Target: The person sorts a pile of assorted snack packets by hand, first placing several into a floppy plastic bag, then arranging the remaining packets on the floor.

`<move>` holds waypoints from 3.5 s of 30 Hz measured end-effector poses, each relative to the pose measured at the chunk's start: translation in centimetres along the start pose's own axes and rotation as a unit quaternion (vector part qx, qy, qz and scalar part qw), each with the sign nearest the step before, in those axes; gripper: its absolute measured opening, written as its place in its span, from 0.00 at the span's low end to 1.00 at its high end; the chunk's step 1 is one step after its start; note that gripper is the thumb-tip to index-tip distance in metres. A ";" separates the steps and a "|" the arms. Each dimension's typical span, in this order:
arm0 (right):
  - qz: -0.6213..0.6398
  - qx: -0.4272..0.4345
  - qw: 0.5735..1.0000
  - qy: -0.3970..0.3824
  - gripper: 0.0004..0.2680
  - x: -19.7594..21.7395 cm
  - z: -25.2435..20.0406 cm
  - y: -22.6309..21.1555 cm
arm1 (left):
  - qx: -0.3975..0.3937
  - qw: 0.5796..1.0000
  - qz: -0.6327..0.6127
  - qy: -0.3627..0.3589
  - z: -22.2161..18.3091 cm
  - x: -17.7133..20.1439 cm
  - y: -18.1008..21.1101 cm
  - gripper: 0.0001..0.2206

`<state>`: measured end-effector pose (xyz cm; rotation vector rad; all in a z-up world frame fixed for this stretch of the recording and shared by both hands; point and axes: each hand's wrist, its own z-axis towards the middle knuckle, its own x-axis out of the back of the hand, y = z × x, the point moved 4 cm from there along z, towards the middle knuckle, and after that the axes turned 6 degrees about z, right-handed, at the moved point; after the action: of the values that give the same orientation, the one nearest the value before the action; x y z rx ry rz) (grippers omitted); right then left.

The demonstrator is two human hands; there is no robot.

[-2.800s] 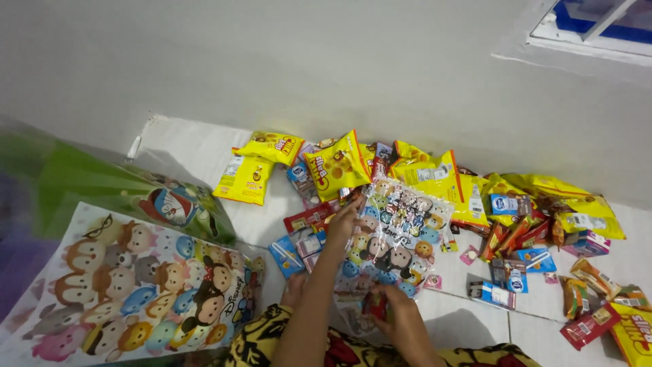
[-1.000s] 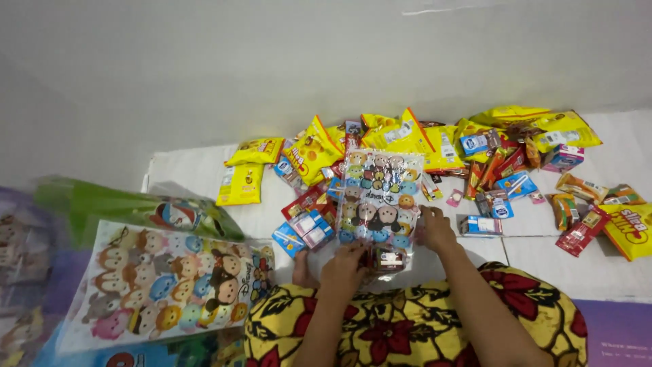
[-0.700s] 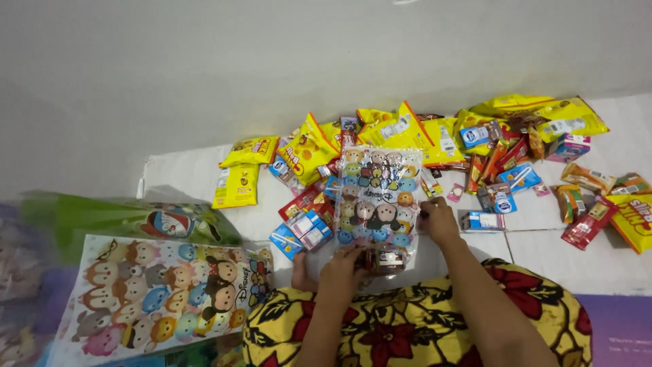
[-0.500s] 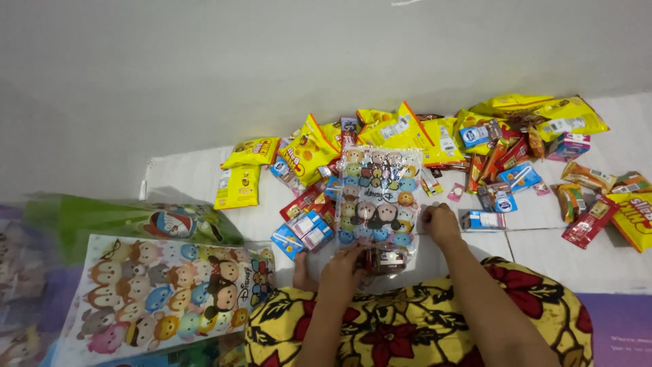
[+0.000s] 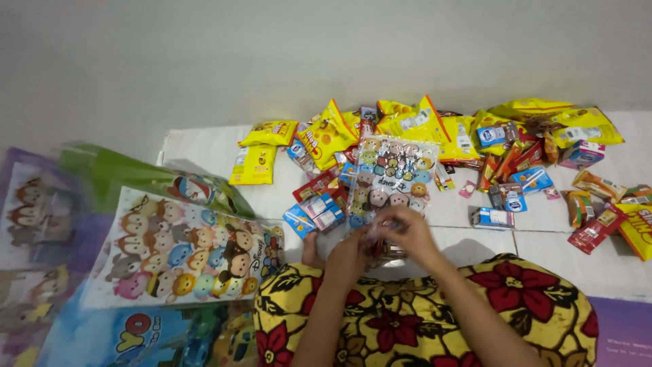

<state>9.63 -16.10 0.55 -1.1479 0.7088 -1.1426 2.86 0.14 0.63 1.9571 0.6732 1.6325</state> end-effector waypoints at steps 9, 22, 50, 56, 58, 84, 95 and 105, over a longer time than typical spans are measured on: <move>-0.248 -0.016 0.961 -0.117 0.09 -4.0 -1.2 3.1 | 0.025 0.989 0.109 0.092 0.6 -1.1 -2.8 0.25; -0.373 0.108 0.904 -0.177 0.06 -5.4 -2.5 5.3 | 0.059 0.991 0.089 0.077 1.1 -2.0 -4.0 0.30; -0.404 -0.325 0.853 -0.063 0.14 5.8 -5.8 7.9 | 0.109 0.988 0.076 0.077 4.0 -5.3 -9.3 0.03; -0.421 -0.303 0.853 -0.051 0.08 5.5 -5.0 7.6 | 0.159 0.984 0.032 0.075 5.0 -5.9 -10.9 0.02; -0.423 -0.302 0.853 -0.050 0.06 5.7 -5.4 8.0 | 0.168 0.983 0.018 0.072 5.7 -7.3 -12.3 0.05; -0.318 -0.121 0.932 0.121 0.14 8.5 -3.1 -6.5 | -0.040 0.939 -0.009 0.343 -1.5 11.2 1.2 0.11; -0.300 0.013 0.930 0.214 0.05 10.8 -0.2 -18.9 | -0.144 0.861 -0.015 0.488 -3.1 17.4 7.6 0.14; -0.198 0.016 0.952 0.235 0.03 10.7 -0.1 -19.1 | -0.156 0.865 -0.128 0.459 -4.3 18.0 9.4 0.05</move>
<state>6.66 -26.22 19.73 -1.0228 0.8360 -1.7971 2.02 5.17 20.77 0.7365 0.8724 2.2799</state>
